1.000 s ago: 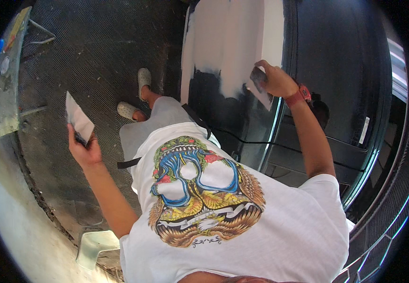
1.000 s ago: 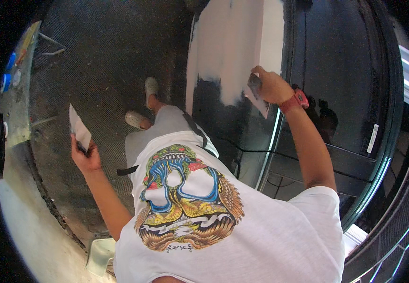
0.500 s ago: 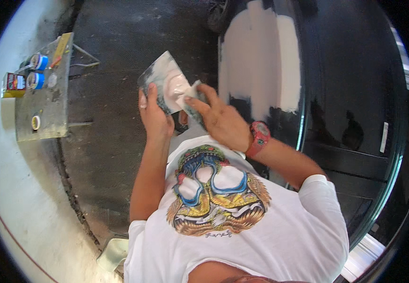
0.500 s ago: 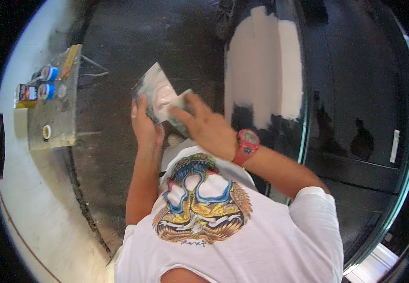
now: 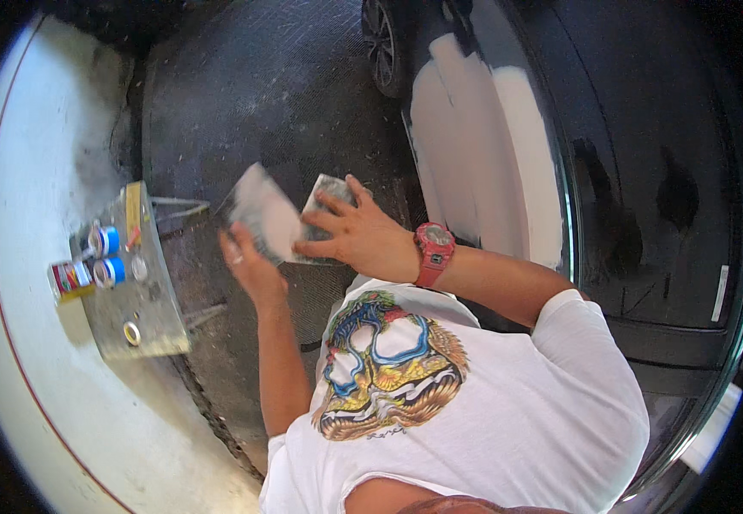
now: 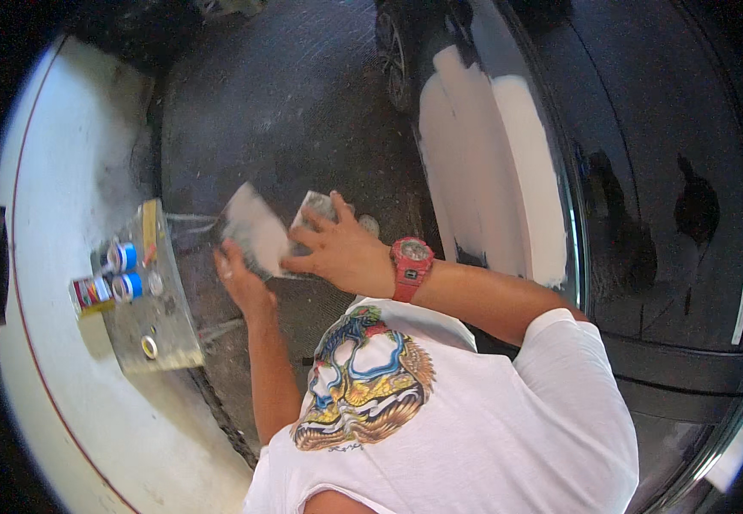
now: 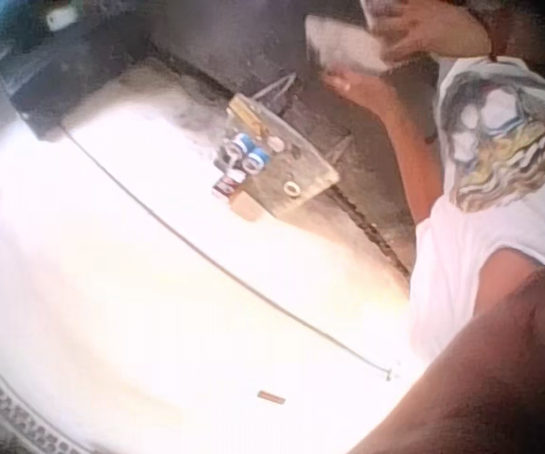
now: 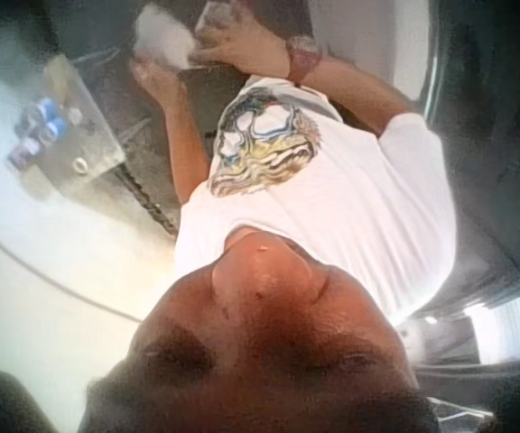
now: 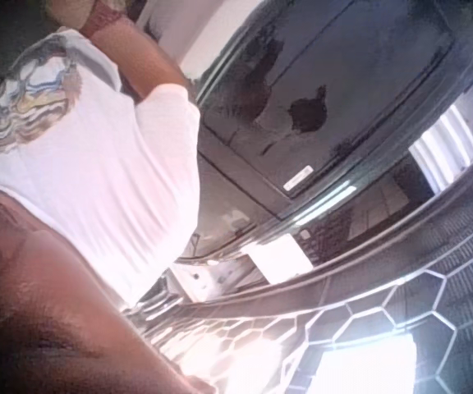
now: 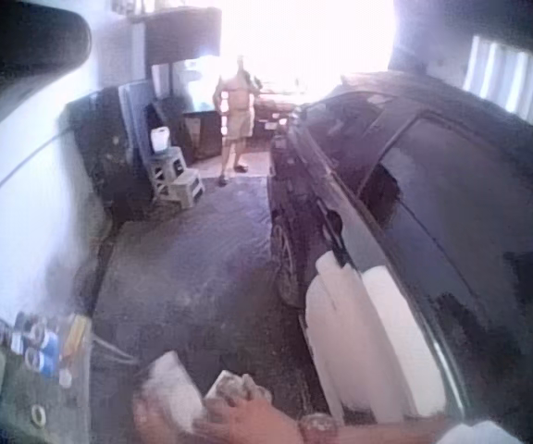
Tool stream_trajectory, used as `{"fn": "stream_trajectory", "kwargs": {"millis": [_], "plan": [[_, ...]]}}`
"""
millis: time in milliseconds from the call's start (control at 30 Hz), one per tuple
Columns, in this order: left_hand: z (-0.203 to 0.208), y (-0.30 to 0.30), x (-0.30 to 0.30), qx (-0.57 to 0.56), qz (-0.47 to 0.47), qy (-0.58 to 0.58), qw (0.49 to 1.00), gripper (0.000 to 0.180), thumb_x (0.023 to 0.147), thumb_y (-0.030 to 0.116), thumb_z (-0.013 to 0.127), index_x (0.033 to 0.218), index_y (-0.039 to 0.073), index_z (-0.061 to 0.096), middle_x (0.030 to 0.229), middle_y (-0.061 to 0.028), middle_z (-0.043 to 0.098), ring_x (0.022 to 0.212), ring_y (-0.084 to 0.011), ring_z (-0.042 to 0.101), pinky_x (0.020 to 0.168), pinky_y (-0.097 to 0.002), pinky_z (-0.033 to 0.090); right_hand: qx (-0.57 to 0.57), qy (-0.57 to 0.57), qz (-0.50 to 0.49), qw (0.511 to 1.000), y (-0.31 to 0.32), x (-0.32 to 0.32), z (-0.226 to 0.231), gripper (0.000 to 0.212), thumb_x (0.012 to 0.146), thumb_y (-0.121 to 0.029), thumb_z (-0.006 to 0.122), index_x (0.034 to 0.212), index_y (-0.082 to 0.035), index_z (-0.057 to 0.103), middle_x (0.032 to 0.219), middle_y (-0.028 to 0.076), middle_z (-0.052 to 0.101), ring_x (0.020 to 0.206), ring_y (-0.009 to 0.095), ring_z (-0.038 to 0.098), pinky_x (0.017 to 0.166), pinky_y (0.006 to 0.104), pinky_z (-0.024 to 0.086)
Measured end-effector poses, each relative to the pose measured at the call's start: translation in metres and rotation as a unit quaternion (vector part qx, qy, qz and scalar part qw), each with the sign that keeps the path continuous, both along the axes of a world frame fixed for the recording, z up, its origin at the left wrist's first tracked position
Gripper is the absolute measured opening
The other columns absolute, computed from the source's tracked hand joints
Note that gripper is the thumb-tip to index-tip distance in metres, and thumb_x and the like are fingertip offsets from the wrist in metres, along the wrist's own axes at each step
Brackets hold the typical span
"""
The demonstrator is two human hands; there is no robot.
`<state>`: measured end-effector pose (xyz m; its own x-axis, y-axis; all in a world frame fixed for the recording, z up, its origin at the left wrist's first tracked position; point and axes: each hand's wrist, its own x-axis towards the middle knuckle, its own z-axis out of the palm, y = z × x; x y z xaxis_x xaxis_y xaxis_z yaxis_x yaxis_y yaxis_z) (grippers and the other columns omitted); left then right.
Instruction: The person sands a white primer patch on the side of a black car using a sanding block. They repeatedly rub the surface, occasionally pause to feel the texture, and later walk to a nearby table to swap sanding blocks before returning to the car.
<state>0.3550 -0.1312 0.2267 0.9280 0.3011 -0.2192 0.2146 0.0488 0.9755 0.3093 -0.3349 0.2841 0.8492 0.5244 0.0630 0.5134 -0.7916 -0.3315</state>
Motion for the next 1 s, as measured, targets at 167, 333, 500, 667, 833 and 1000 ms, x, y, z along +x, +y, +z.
{"fn": "stream_trajectory", "kwargs": {"millis": [167, 333, 500, 667, 833, 1000], "plan": [[0.012, -0.015, 0.094, -0.222, 0.002, 0.060, 0.973, 0.048, 0.109, 0.036, 0.048, 0.136, -0.004, 0.050, 0.133, -0.0207, 0.059, 0.120, -0.0332, 0.063, 0.103, -0.0496, 0.052, 0.129, -0.058, 0.045, 0.989, -0.041, 0.073, 0.042, 0.052, 0.087, -0.014, 0.066, 0.135, -0.033, 0.061, 0.148, 0.012, 0.048, 0.146, 0.040, 0.038, 0.116, 0.0721, 0.025], [0.036, -0.102, 0.171, -0.289, -0.157, 0.071, 0.942, 0.044, 0.107, 0.035, 0.052, 0.136, 0.002, 0.052, 0.123, -0.0134, 0.066, 0.110, -0.0277, 0.068, 0.095, -0.0408, 0.057, 0.194, -0.042, -0.081, 0.977, -0.078, 0.125, 0.029, 0.058, 0.090, -0.006, 0.058, 0.143, -0.028, 0.054, 0.153, 0.026, 0.038, 0.145, 0.048, 0.037, 0.116, 0.0649, 0.033], [0.015, -0.141, 0.231, -0.345, -0.235, 0.157, 0.895, 0.038, 0.108, 0.027, 0.052, 0.138, 0.005, 0.053, 0.128, -0.0112, 0.065, 0.116, -0.0259, 0.066, 0.097, -0.0406, 0.056, 0.038, 0.067, -0.267, 0.960, -0.178, 0.153, -0.038, 0.060, 0.089, -0.001, 0.057, 0.146, -0.015, 0.045, 0.147, 0.025, 0.044, 0.137, 0.047, 0.048, 0.111, 0.0541, 0.043], [-0.003, -0.177, 0.309, -0.345, -0.325, 0.234, 0.849, 0.039, 0.110, 0.027, 0.047, 0.136, 0.000, 0.056, 0.128, -0.0124, 0.067, 0.115, -0.0232, 0.068, 0.099, -0.0372, 0.057, 0.374, 0.118, -0.484, 0.782, -0.185, 0.141, -0.073, 0.057, 0.090, -0.002, 0.057, 0.144, -0.004, 0.041, 0.137, 0.027, 0.054, 0.119, 0.046, 0.061, 0.105, 0.0471, 0.047], [-0.028, -0.211, 0.407, -0.291, -0.406, 0.308, 0.809, 0.039, 0.109, 0.025, 0.049, 0.137, -0.002, 0.056, 0.128, -0.0138, 0.066, 0.114, -0.0250, 0.068, 0.101, -0.0391, 0.056, 0.463, 0.163, -0.735, 0.467, -0.119, 0.178, -0.165, 0.061, 0.097, -0.019, 0.058, 0.148, 0.006, 0.036, 0.130, 0.031, 0.060, 0.121, 0.046, 0.060, 0.108, 0.0470, 0.046], [-0.047, -0.245, 0.518, -0.137, -0.512, 0.319, 0.786, 0.055, 0.107, 0.034, 0.054, 0.150, 0.002, 0.043, 0.142, -0.0141, 0.055, 0.133, -0.0271, 0.053, 0.110, -0.0432, 0.047, 0.637, 0.142, -0.670, 0.353, -0.055, 0.257, -0.293, 0.073, 0.103, -0.031, 0.061, 0.159, -0.005, 0.022, 0.130, 0.022, 0.062, 0.096, 0.031, 0.072, 0.072, 0.0402, 0.061]]}}
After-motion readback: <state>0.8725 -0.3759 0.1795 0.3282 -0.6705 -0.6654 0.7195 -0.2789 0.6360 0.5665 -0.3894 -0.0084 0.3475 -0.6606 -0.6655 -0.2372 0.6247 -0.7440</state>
